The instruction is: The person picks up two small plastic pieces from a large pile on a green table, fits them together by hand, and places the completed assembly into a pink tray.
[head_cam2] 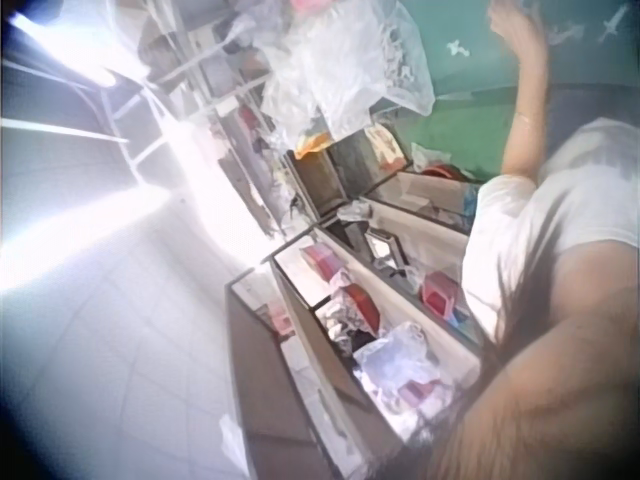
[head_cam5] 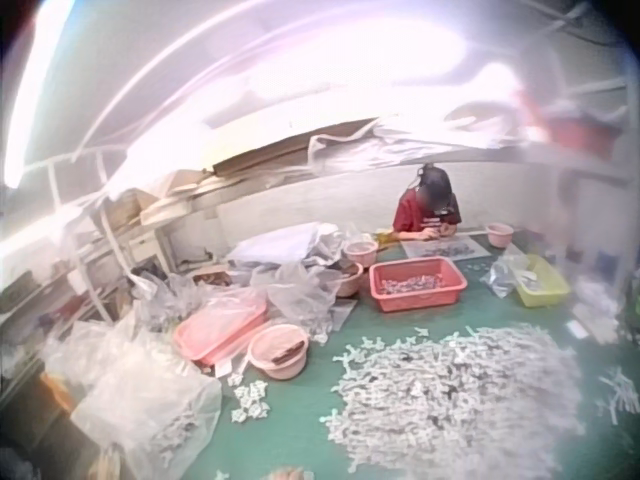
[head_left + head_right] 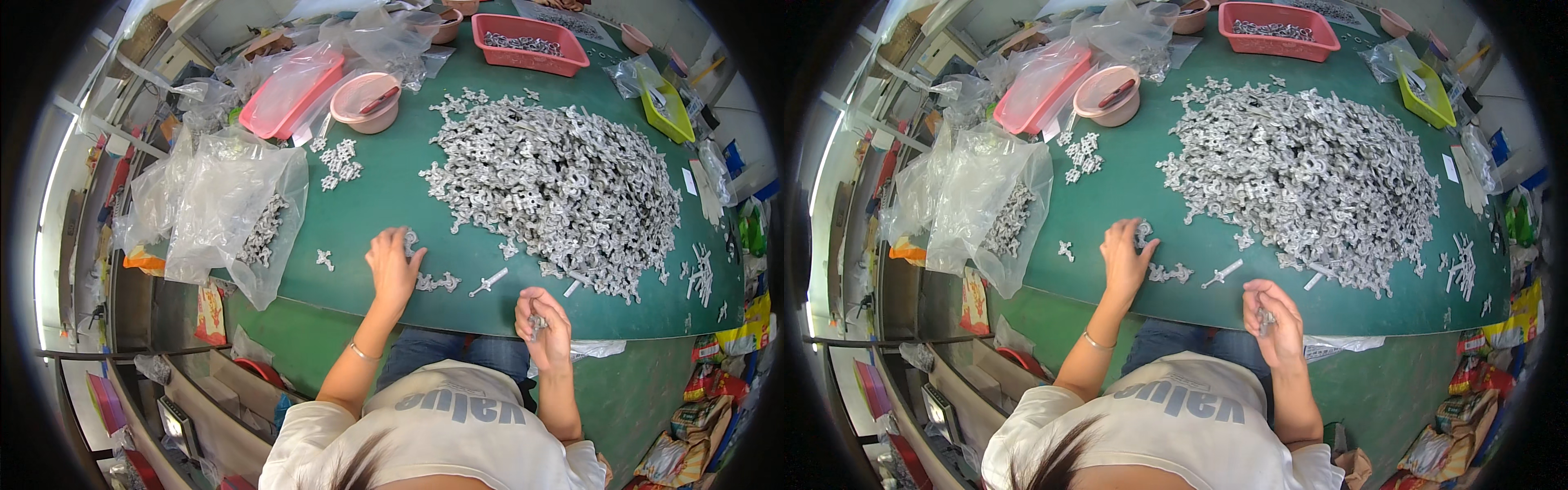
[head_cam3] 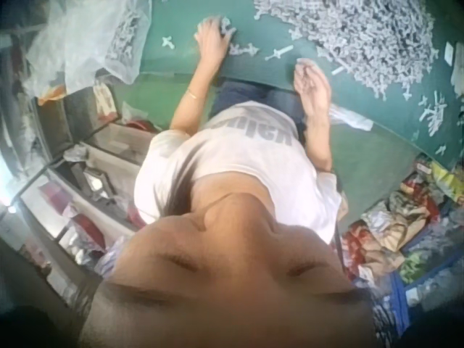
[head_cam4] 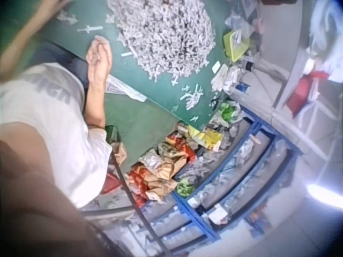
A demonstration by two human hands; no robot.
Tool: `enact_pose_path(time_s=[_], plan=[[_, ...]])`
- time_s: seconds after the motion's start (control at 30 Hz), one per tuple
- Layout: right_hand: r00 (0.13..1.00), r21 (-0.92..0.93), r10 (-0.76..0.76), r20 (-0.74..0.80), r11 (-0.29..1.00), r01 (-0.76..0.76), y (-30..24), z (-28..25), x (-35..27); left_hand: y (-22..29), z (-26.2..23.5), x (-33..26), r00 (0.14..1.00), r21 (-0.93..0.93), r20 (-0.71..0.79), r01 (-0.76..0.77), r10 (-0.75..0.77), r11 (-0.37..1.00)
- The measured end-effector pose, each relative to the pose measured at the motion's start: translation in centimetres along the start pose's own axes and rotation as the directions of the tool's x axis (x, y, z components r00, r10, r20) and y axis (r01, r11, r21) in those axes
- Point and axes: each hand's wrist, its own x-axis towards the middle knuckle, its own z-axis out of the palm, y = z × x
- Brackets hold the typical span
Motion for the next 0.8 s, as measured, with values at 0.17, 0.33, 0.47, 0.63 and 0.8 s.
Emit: enact_pose_path(time_s=[0.17, 0.33, 0.47, 0.63, 0.8], plan=[[0.999, 0.174, 0.033, 0.034, 0.984, -0.038, 1.9, 0.1, 1.1, -1.4, 0.4, -0.2, 0.999, -0.170, 0.048, 0.011, -0.003, 0.985], [0.997, -0.246, -0.042, -0.062, 0.969, 0.026, 2.3, 3.0, 1.0, 2.1, -2.8, -0.3, 0.988, -0.692, 0.094, 0.152, -0.121, 0.706], [0.981, -0.601, -0.186, 0.053, 0.778, 0.180, 2.4, 6.4, 0.4, 6.1, -4.9, -1.6, 0.964, -0.924, 0.260, 0.266, -0.061, 0.275], [0.974, -0.660, -0.204, 0.093, 0.720, 0.214, 2.1, 7.4, -0.8, 9.2, -6.6, -2.4, 0.941, -0.941, 0.339, 0.338, 0.015, 0.020], [0.970, -0.538, -0.238, 0.041, 0.813, 0.222, 0.5, 7.8, -2.7, 9.9, -9.5, -1.8, 0.861, -0.853, 0.484, 0.504, 0.155, -0.135]])
